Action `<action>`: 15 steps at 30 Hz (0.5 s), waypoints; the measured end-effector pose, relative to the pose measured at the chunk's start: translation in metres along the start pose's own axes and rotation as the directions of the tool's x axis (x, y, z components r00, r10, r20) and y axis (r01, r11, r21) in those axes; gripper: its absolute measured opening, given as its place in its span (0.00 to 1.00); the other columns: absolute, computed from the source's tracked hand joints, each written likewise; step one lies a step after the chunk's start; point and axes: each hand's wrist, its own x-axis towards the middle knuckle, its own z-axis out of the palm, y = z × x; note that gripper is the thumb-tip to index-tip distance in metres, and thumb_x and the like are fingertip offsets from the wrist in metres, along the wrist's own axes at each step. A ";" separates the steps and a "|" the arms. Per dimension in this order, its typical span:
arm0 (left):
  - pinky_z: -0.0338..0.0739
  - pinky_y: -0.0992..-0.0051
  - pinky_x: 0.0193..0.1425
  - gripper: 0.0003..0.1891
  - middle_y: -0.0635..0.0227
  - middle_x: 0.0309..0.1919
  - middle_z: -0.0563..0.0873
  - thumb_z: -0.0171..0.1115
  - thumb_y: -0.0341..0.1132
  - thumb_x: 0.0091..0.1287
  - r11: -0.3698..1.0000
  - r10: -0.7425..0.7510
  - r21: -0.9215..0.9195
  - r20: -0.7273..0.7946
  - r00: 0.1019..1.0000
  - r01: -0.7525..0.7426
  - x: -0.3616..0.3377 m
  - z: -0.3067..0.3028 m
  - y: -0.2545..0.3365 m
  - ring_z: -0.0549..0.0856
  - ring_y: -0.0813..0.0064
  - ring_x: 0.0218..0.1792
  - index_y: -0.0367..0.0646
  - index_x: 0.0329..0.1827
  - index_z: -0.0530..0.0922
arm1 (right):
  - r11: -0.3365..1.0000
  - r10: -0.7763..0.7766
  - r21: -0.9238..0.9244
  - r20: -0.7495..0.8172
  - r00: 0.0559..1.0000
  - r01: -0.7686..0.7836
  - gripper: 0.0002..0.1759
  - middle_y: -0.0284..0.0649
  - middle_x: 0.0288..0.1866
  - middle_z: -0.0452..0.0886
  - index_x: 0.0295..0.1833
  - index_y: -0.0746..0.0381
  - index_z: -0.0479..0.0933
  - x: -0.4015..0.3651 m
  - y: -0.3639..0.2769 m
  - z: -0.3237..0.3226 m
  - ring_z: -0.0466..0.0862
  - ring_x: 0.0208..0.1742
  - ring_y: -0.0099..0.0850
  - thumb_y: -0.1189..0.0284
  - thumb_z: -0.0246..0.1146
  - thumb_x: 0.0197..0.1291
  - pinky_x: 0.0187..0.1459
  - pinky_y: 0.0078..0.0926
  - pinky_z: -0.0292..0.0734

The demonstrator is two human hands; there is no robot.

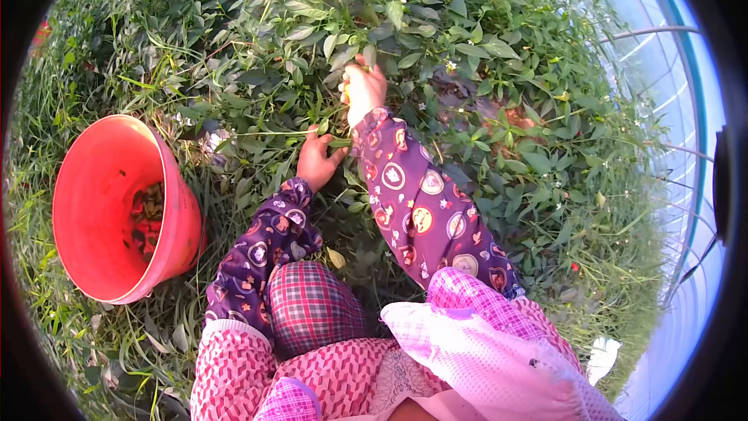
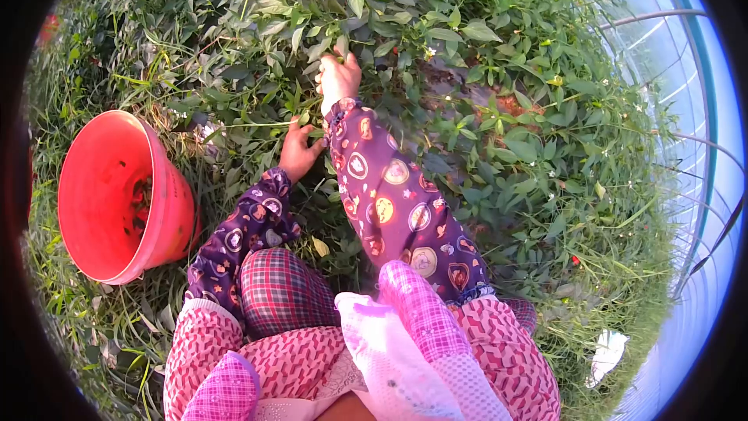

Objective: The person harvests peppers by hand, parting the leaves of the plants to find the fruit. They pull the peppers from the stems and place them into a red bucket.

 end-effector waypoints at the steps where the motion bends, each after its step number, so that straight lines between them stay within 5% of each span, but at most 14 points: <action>1: 0.74 0.59 0.56 0.15 0.34 0.55 0.73 0.70 0.38 0.57 0.998 0.061 0.032 -0.090 0.994 -0.058 -0.002 0.002 0.001 0.78 0.44 0.51 0.37 0.42 0.82 | 0.991 0.100 0.081 0.099 0.990 -0.108 0.15 0.33 0.26 0.75 0.52 0.57 0.74 0.023 0.005 -0.011 0.75 0.19 0.26 0.74 0.61 0.59 0.16 0.27 0.67; 4: 0.74 0.59 0.55 0.15 0.33 0.56 0.73 0.70 0.38 0.57 0.996 0.077 0.042 -0.096 0.992 -0.073 0.000 0.004 -0.003 0.79 0.44 0.51 0.37 0.42 0.81 | 0.980 -0.098 0.171 -0.053 0.994 0.106 0.10 0.38 0.34 0.79 0.51 0.58 0.74 0.080 0.042 -0.017 0.80 0.29 0.36 0.69 0.56 0.66 0.26 0.40 0.75; 5: 0.74 0.59 0.55 0.16 0.33 0.57 0.72 0.70 0.38 0.57 1.000 0.023 0.021 -0.043 0.999 -0.022 0.000 0.001 0.001 0.79 0.44 0.50 0.36 0.42 0.81 | 0.872 0.077 0.473 0.125 0.989 -0.127 0.11 0.41 0.39 0.79 0.51 0.59 0.75 0.111 0.050 -0.028 0.80 0.34 0.37 0.68 0.53 0.68 0.32 0.42 0.76; 9: 0.74 0.59 0.55 0.16 0.34 0.56 0.72 0.70 0.38 0.57 0.998 0.056 0.036 -0.078 0.995 -0.053 -0.003 0.002 0.001 0.79 0.45 0.50 0.36 0.42 0.81 | 0.764 0.094 0.637 0.048 0.994 -0.103 0.13 0.41 0.38 0.78 0.49 0.59 0.74 0.132 0.035 -0.006 0.77 0.30 0.37 0.62 0.55 0.66 0.31 0.37 0.70; 11: 0.74 0.59 0.55 0.15 0.35 0.56 0.73 0.70 0.38 0.57 0.998 0.042 -0.044 -0.058 0.997 -0.044 -0.002 0.003 -0.002 0.79 0.44 0.51 0.36 0.41 0.82 | 0.976 -0.004 0.214 -0.104 0.995 0.027 0.13 0.35 0.25 0.76 0.39 0.54 0.74 0.111 0.014 0.001 0.74 0.17 0.30 0.57 0.64 0.61 0.16 0.29 0.63; 12: 0.74 0.59 0.55 0.15 0.35 0.56 0.73 0.70 0.38 0.57 0.998 0.043 -0.045 -0.058 0.997 -0.046 -0.002 0.005 -0.005 0.79 0.44 0.51 0.36 0.41 0.82 | 0.978 0.084 0.205 -0.211 0.974 -0.039 0.14 0.33 0.24 0.75 0.36 0.54 0.72 0.064 -0.031 0.017 0.74 0.17 0.29 0.58 0.67 0.59 0.16 0.29 0.62; 15: 0.74 0.60 0.56 0.15 0.36 0.55 0.73 0.70 0.38 0.57 0.992 0.126 0.021 -0.090 0.988 -0.125 0.001 0.006 -0.008 0.78 0.44 0.51 0.36 0.41 0.82 | 0.964 0.234 0.138 -0.030 0.972 -0.227 0.14 0.34 0.25 0.75 0.39 0.54 0.72 0.043 -0.058 0.001 0.73 0.19 0.27 0.57 0.66 0.60 0.18 0.24 0.63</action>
